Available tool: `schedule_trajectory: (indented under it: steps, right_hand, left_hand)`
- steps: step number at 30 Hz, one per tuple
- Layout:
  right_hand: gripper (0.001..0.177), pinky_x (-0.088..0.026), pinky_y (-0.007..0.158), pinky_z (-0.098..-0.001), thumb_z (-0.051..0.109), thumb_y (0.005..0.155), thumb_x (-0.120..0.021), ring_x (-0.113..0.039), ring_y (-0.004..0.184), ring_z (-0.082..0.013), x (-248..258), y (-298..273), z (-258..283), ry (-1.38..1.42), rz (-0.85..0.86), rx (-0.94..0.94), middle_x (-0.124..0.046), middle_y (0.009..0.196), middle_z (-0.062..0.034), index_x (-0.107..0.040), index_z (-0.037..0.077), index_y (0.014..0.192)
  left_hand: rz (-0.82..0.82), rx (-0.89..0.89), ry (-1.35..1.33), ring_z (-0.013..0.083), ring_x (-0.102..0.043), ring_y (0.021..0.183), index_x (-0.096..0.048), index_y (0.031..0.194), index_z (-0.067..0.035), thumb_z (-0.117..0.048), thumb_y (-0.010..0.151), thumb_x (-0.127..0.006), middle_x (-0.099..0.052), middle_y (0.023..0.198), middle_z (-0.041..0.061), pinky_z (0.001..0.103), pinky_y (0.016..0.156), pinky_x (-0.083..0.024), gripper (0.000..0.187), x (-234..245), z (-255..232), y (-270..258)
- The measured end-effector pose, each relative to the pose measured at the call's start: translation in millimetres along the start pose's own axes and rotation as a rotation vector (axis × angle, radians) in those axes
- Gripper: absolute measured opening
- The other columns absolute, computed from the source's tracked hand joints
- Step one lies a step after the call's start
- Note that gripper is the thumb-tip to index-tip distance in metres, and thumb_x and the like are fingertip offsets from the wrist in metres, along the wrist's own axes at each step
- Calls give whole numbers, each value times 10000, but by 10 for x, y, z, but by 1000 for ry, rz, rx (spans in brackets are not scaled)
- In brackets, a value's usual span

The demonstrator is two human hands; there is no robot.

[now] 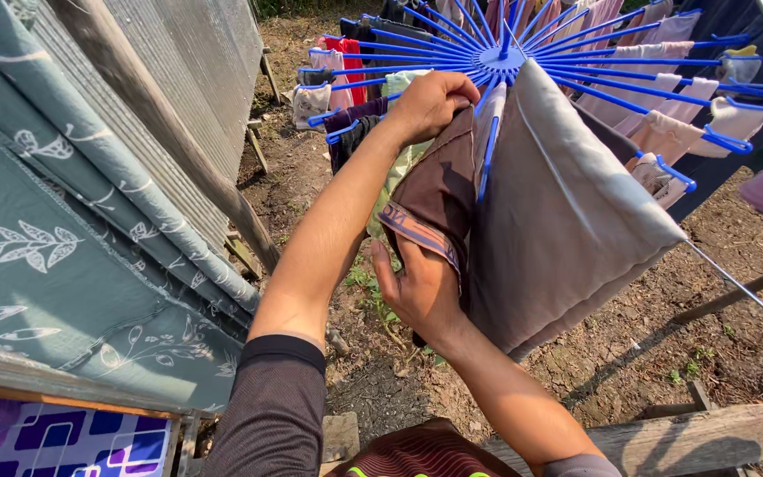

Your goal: The person takes various small clothing items and underwear from a laundry basket, places some on plastic hangers, and hangs others on a circular laundry drying rack outdoors.

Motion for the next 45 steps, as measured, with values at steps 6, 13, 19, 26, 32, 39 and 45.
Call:
schedule_trajectory:
  steps: [6, 13, 19, 26, 32, 39, 45]
  right_hand:
    - [390, -544, 786, -470, 172, 966, -717, -689, 901, -420, -191, 116, -436, 52, -31, -257, -695, 1020, -265, -632, -55, 1271]
    - [359, -559, 871, -445, 142, 1000, -679, -707, 1036, -371, -384, 56, -744, -44, -73, -404, -703, 1128, -252, -639, -64, 1292]
    - [313, -572, 998, -382, 78, 1012, -658, -678, 1242, -328, -398, -13, -768, -46, -147, -347, -663, 1358, -213, -645, -19, 1309]
    - [286, -589, 944, -361, 64, 986, -692, -707, 1197, -291, -439, -133, -863, -13, -128, -361, -666, 1370, -179, -675, 25, 1269]
    - [261, -573, 999, -388, 40, 971, -720, -696, 1209, -315, -486, -150, -914, -6, -127, -286, -686, 1319, -193, -682, 12, 1228]
    - [244, -566, 1014, -396, 28, 960, -726, -698, 1212, -314, -457, -124, -967, -4, -122, -254, -698, 1288, -197, -704, 16, 1203]
    - [270, -570, 998, -368, 31, 948, -742, -702, 1203, -299, -480, -169, -1029, 26, -116, -267, -687, 1323, -190, -714, 47, 1217]
  left_hand:
    - [-183, 1, 350, 285, -728, 905, -750, 955, -103, -111, 870, -728, -764, 951, 114, 397, 786, -556, 89, 2, 505, 583]
    - [-125, 136, 358, 292, -734, 929, -739, 895, -86, -14, 791, -688, -762, 949, 120, 393, 839, -568, 136, -76, 805, 1204]
    - [-331, -63, 524, 464, -668, 981, -742, 965, -38, -4, 698, -734, -711, 998, 262, 445, 817, -538, 269, -227, 1022, 1416]
    - [41, 434, 589, 407, -682, 1071, -722, 1071, 4, -157, 799, -757, -700, 1127, 246, 472, 912, -558, 318, -246, 409, 862]
    - [-8, 478, 605, 383, -689, 1072, -739, 1040, -33, -200, 752, -774, -716, 1110, 222, 482, 903, -562, 335, -305, 445, 497]
    - [191, 461, 554, 366, -758, 886, -748, 881, 40, -150, 799, -718, -732, 883, 248, 432, 791, -620, 209, -454, 641, 375]
    - [468, 447, 650, 345, -773, 749, -760, 813, 55, -251, 829, -725, -741, 777, 233, 412, 710, -609, 309, -370, 289, -155]
Point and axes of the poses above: each hand's wrist, its own y-axis towards the middle knuckle, its own x-axis out of the back of the hand, z = x × y, the point moved 4 cm from there along y, towards the middle knuckle
